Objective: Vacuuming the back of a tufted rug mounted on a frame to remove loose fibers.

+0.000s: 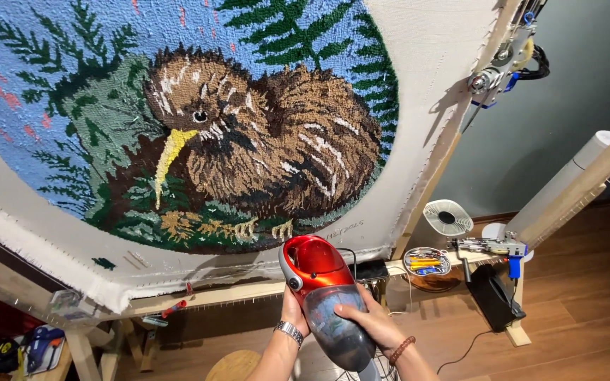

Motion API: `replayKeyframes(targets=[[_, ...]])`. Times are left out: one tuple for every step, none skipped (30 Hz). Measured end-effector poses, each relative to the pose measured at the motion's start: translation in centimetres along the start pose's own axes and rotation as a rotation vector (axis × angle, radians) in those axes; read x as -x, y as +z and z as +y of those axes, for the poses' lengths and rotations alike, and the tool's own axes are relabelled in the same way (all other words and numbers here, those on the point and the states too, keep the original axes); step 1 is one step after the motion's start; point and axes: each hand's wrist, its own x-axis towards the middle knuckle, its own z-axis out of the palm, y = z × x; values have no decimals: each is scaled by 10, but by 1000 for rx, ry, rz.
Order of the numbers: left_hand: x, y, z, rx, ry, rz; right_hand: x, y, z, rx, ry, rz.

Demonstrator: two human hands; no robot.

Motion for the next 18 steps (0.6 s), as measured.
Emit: replayKeyframes(targets=[[1,-1,0,0,0,1,-1,0,2,0,1,-1],[2,-1,1,-2,1,-1,-2,1,4,-4,-18,-6],[3,-2,2,-4,2,-3,-3,1,6,-7,-37,-12],[4,-1,3,-5,2,-5,-3,1,5,-8,-39,-11],[4,-1,3,-8,3,-9,-3,1,5,62,-10,12],[5,-1,4,-10,4,-12,-2,1,4,132,19,34],[6,-2,5,-11,5,-14,1,3,3,132,16,35],[7,-2,6,-12,9,-19,3,5,0,56,3,-7],[7,-2,8,-13,12,-23,6,8,-2,-20,-11,-48],[8,-3,8,-12,15,-25,6,9,-2,-18,-15,-50],[9,-4,9,-12,20,-29,7,11,-3,-21,-8,-49],[10,-5,10,-12,24,-32,7,12,-4,-25,-1,-48],[10,-5,12,-10,28,-34,6,13,-4,-22,-4,-50],[10,-6,13,-11,31,-36,5,13,-3,-27,-11,-56],[11,-6,14,-12,33,-39,4,13,-2,-31,-18,-62],[10,-6,14,-13,33,-41,5,14,-2,-32,-20,-60],[10,-5,15,-16,33,-45,5,14,-3,-47,-18,-58],[9,-3,14,-20,30,-50,6,13,-3,-64,-16,-54]])
